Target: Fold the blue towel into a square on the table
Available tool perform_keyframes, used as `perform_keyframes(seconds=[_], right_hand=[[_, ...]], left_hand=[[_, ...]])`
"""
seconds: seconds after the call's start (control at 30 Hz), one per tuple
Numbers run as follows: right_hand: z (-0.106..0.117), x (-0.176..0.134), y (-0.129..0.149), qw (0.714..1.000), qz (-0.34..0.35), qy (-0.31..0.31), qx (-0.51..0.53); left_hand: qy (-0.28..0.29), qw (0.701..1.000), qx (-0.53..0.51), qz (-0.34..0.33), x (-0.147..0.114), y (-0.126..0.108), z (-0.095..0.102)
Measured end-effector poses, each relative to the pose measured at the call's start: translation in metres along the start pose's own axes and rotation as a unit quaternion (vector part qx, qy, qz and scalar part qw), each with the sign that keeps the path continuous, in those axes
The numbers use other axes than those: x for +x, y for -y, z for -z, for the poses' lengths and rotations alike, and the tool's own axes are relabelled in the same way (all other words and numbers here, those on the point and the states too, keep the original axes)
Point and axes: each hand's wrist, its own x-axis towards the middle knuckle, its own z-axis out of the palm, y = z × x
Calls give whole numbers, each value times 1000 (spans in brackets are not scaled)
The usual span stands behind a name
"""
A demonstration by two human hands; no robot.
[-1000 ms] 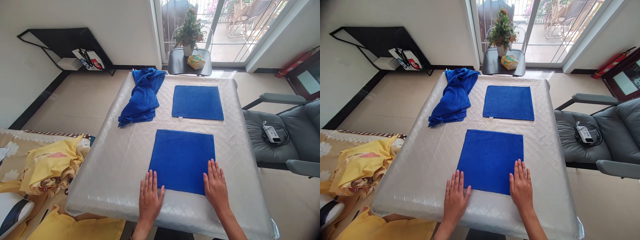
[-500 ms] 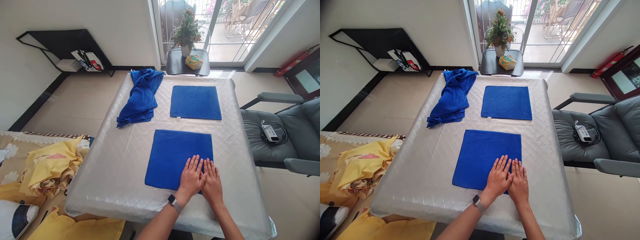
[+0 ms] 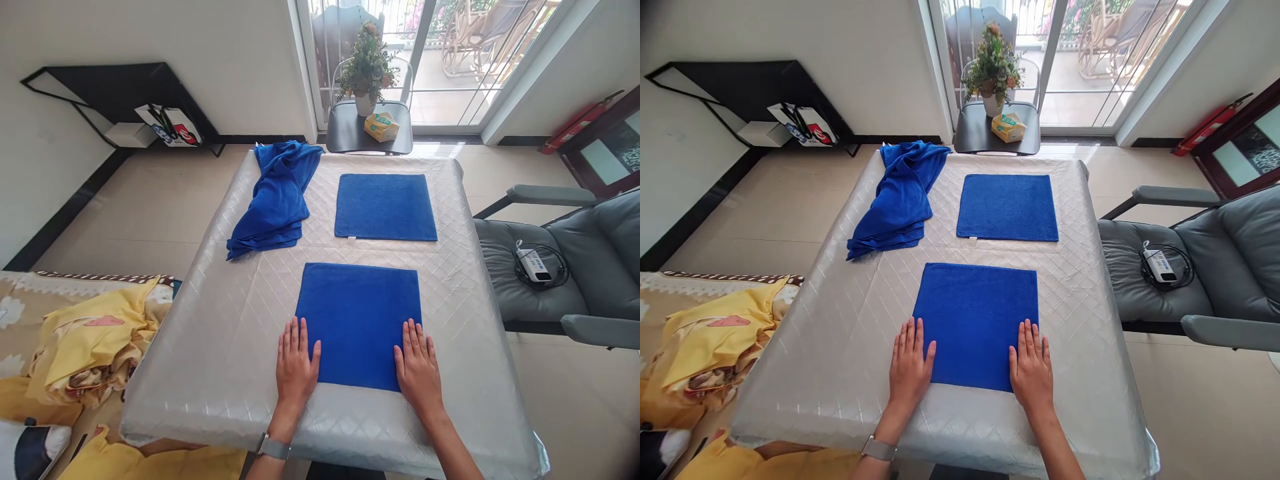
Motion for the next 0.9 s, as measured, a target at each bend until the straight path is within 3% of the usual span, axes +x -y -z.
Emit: perform_keyframes(seconds=[0.2, 0.37, 0.5, 0.6, 0.77, 0.83, 0.9], right_hand=[[10, 28, 3, 1000, -12, -9, -1], [-2, 62, -2, 1000, -24, -3, 12], [-11, 66, -6, 999, -39, 4, 11], [-11, 64, -6, 999, -38, 6, 8], [-11, 63, -8, 1000, -25, 9, -4], [-13, 63, -10, 1000, -15, 7, -7], [-13, 63, -10, 1000, -14, 3, -7]], left_hand=[[0, 1000, 3, -8, -2, 0, 0], [24, 1000, 6, 4, -1, 2, 6], [10, 998, 3, 56, 7, -9, 10], [-28, 999, -27, 37, 24, -46, 7], [36, 979, -92, -177, 54, -139, -14], [56, 967, -101, -229, 61, -160, -24], [63, 963, -101, -241, 64, -165, -31]])
